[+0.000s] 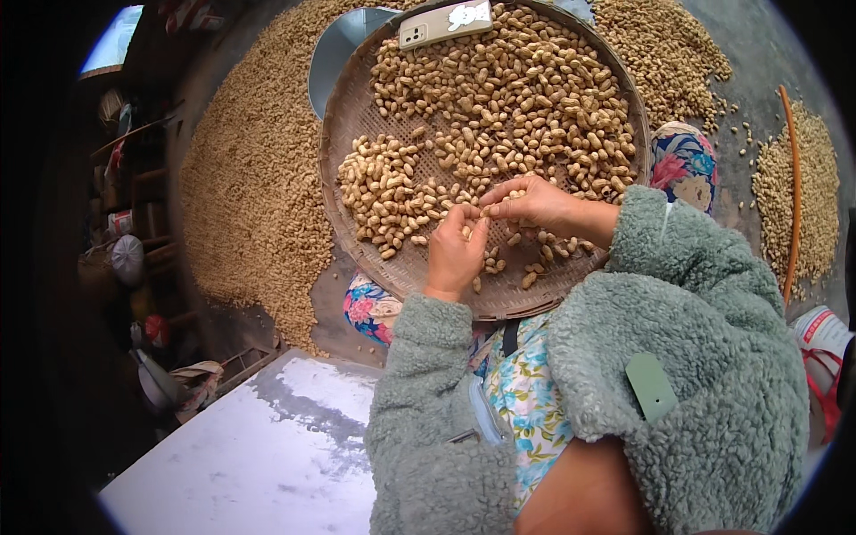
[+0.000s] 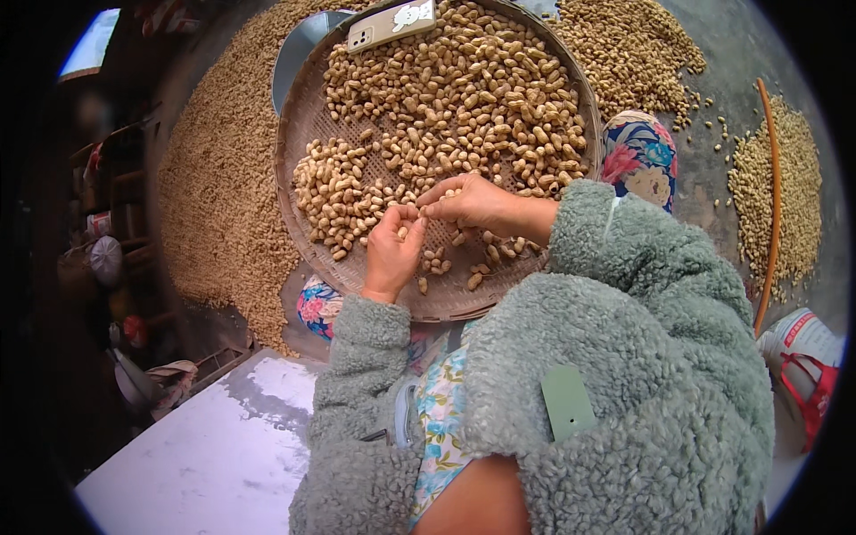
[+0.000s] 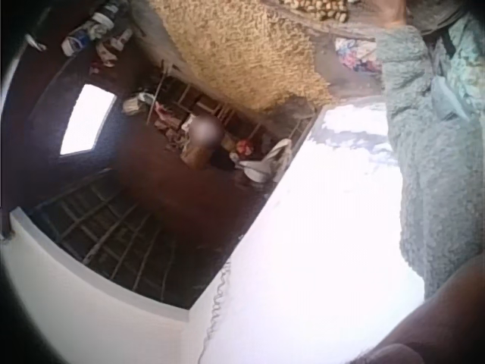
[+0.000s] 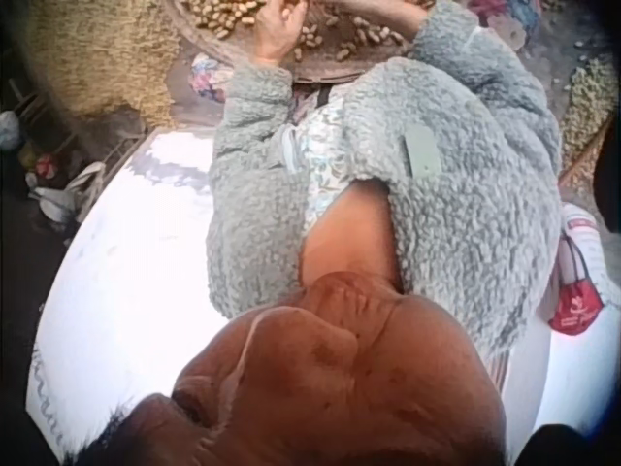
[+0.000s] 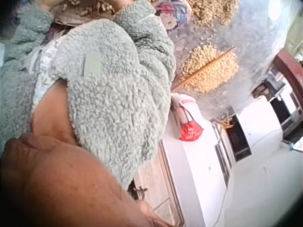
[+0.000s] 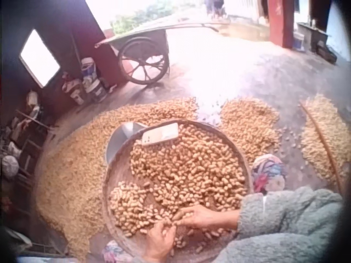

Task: The person sits on the floor and sorts peanuts by hand on a round woven tray. They pick up peanuts, inspect them, and place them back on the tray or into a pile on the floor.

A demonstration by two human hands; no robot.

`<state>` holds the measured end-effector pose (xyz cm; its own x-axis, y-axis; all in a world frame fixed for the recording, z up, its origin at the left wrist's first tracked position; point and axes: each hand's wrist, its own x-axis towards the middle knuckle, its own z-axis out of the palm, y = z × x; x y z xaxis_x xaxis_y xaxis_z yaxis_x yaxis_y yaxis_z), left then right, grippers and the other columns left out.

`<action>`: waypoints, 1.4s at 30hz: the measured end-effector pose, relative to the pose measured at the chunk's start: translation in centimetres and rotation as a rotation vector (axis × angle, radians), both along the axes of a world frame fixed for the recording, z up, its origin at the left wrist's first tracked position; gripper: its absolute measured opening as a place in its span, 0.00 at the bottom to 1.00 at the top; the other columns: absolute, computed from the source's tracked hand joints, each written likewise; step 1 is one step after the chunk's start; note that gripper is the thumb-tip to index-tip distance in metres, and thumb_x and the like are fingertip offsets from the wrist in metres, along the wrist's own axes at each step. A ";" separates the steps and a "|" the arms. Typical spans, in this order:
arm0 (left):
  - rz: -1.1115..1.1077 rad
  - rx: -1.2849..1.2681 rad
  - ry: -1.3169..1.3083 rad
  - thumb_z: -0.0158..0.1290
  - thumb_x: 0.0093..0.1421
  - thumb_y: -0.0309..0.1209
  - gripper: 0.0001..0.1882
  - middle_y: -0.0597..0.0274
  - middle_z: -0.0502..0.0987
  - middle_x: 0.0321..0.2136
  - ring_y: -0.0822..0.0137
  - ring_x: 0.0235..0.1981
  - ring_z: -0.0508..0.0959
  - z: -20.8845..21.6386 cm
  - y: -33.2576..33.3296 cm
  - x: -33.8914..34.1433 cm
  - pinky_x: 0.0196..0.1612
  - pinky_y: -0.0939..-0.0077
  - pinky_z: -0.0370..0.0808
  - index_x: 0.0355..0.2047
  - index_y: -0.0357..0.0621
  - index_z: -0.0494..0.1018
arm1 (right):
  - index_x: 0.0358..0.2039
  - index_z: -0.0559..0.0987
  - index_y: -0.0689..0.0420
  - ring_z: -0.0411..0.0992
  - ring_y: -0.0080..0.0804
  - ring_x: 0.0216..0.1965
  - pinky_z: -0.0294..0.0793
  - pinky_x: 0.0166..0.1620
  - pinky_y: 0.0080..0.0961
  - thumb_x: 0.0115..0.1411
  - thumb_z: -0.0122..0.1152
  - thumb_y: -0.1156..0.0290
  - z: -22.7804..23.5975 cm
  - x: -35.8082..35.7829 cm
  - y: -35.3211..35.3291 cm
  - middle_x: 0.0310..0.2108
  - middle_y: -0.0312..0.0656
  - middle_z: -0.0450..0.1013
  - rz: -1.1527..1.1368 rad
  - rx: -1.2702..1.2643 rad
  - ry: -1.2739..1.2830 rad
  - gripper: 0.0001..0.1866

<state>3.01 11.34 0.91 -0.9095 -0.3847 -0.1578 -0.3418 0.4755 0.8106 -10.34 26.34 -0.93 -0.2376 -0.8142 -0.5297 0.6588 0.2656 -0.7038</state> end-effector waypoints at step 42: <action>0.650 1.835 0.012 0.44 0.67 0.39 0.13 0.69 0.72 0.22 0.74 0.22 0.72 -0.5 6.0 6.7 0.25 0.81 0.73 0.38 0.44 0.74 | 0.36 0.76 0.61 0.72 0.30 0.26 0.70 0.27 0.24 0.59 0.62 0.70 7.5 6.4 1.1 0.28 0.40 0.73 0.046 -0.179 1.073 0.08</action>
